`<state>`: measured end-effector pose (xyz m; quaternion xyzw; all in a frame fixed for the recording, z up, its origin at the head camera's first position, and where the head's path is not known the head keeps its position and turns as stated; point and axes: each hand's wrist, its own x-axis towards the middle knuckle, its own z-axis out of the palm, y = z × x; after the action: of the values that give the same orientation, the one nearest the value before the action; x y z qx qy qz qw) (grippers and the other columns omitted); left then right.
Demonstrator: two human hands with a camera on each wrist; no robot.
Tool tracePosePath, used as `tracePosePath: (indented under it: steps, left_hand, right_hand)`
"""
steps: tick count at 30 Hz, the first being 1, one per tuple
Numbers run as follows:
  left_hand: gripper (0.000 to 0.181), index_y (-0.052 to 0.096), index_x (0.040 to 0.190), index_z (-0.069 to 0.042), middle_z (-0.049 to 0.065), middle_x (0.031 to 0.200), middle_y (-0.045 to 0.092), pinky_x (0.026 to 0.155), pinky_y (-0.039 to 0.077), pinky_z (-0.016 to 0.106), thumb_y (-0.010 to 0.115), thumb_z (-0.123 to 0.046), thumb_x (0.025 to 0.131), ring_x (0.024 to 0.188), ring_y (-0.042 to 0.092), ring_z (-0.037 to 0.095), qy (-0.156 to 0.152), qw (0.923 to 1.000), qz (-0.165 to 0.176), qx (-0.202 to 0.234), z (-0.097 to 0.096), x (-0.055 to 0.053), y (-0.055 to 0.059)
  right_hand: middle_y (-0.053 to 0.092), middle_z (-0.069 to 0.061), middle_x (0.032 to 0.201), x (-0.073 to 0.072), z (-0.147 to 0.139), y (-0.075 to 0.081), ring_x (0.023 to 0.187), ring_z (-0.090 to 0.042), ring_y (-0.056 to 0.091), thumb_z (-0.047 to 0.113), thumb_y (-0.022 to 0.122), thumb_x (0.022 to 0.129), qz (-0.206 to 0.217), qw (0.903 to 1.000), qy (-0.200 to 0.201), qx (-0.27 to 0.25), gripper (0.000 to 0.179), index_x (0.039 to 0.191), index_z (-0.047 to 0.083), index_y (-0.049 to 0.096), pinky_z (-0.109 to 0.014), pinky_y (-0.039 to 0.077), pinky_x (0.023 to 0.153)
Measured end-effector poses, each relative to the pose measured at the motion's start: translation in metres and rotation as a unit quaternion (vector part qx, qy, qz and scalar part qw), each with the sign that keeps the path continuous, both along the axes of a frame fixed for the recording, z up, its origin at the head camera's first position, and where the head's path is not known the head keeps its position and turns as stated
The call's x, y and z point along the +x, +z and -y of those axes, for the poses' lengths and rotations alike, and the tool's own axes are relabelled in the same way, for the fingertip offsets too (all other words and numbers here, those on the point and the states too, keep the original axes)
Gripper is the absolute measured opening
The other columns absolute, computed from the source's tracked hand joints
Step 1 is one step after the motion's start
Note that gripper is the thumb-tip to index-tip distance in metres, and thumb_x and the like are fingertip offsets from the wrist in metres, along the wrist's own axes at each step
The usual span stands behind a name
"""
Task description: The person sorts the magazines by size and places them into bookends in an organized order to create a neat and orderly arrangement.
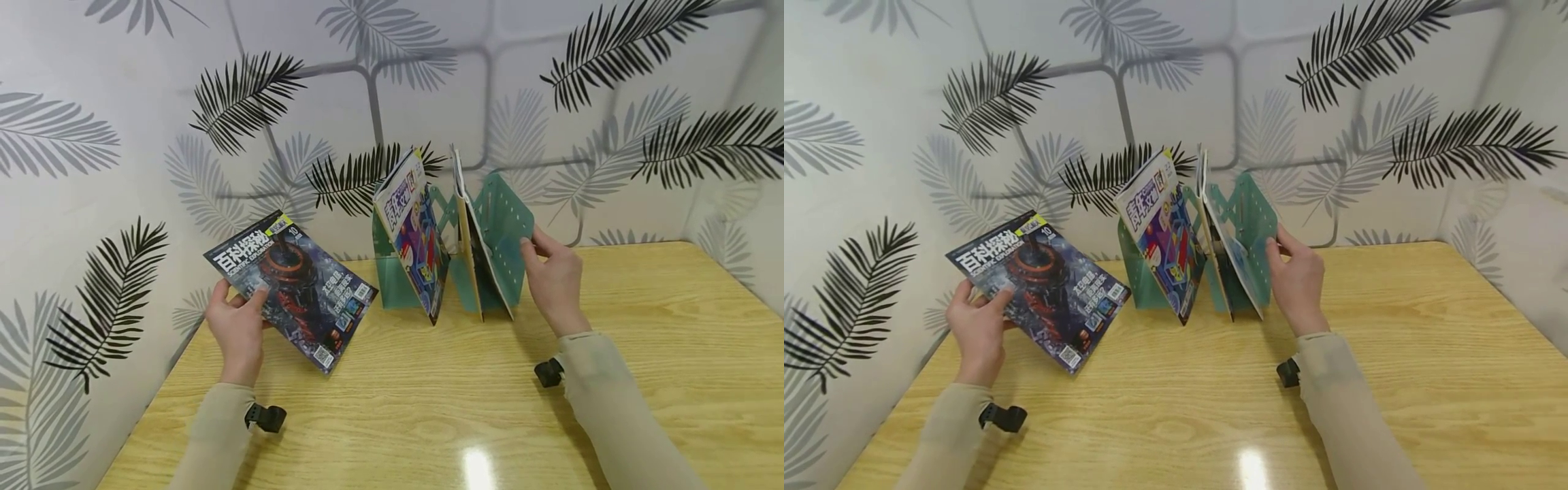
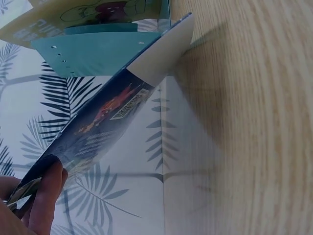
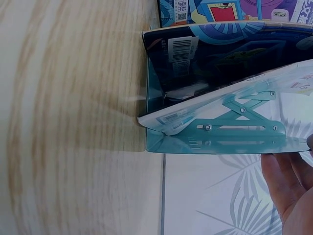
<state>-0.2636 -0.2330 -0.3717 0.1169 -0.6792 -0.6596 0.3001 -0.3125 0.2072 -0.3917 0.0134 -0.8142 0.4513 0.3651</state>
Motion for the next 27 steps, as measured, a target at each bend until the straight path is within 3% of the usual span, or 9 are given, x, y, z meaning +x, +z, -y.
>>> tracePosePath:
  steps: [5, 14, 18, 24, 27]
  left_hand:
    - [0.052, 0.056, 0.138, -0.019, 0.013, 0.095, 0.065, 0.043, 0.052, 0.029, 0.071, -0.011, 0.089, 0.053, 0.056, 0.012, 0.003, 0.9996, -0.015, -0.022, -0.006, 0.003, 0.004]
    - [0.051, 0.058, 0.138, -0.020, 0.011, 0.113, 0.063, 0.044, 0.051, 0.025, 0.071, -0.012, 0.089, 0.080, 0.065, 0.015, 0.015, 0.9971, -0.031, -0.067, -0.014, 0.006, 0.009]
    - [0.045, 0.062, 0.132, -0.020, 0.010, 0.105, 0.066, 0.043, 0.051, 0.025, 0.071, -0.012, 0.089, 0.075, 0.065, 0.015, 0.020, 0.9952, -0.046, -0.084, -0.018, 0.008, 0.010]
    - [0.033, 0.066, 0.120, -0.014, 0.009, 0.091, 0.066, 0.040, 0.048, 0.024, 0.071, -0.007, 0.088, 0.055, 0.059, 0.011, 0.018, 0.9915, -0.079, -0.102, -0.023, 0.011, 0.011]
    - [0.032, 0.067, 0.119, -0.013, 0.008, 0.090, 0.065, 0.043, 0.046, 0.022, 0.071, -0.007, 0.088, 0.056, 0.059, 0.010, 0.018, 0.9895, -0.087, -0.113, -0.026, 0.013, 0.012]
  right_hand:
    - [0.071, -0.008, 0.112, 0.000, 0.000, -0.001, 0.093, -0.024, 0.068, 0.028, 0.057, 0.100, 0.005, 1.0000, -0.003, -0.004, 0.036, 0.134, 0.018, 0.062, -0.015, 0.042, 0.065]
    - [0.071, -0.009, 0.112, 0.000, 0.000, 0.000, 0.094, -0.024, 0.068, 0.027, 0.056, 0.100, 0.007, 1.0000, -0.003, -0.005, 0.036, 0.134, 0.017, 0.062, -0.014, 0.042, 0.066]
    - [0.071, -0.009, 0.112, 0.000, 0.001, 0.001, 0.093, -0.024, 0.068, 0.026, 0.057, 0.100, 0.005, 1.0000, -0.005, -0.006, 0.035, 0.133, 0.017, 0.063, -0.014, 0.042, 0.066]
    - [0.071, -0.009, 0.112, 0.000, 0.000, 0.000, 0.093, -0.024, 0.068, 0.026, 0.058, 0.099, 0.001, 1.0000, -0.005, -0.007, 0.035, 0.132, 0.016, 0.063, -0.013, 0.042, 0.065]
    - [0.071, -0.009, 0.113, 0.000, 0.000, 0.000, 0.093, -0.024, 0.068, 0.025, 0.058, 0.099, 0.000, 1.0000, -0.004, -0.005, 0.035, 0.132, 0.016, 0.063, -0.013, 0.042, 0.065]
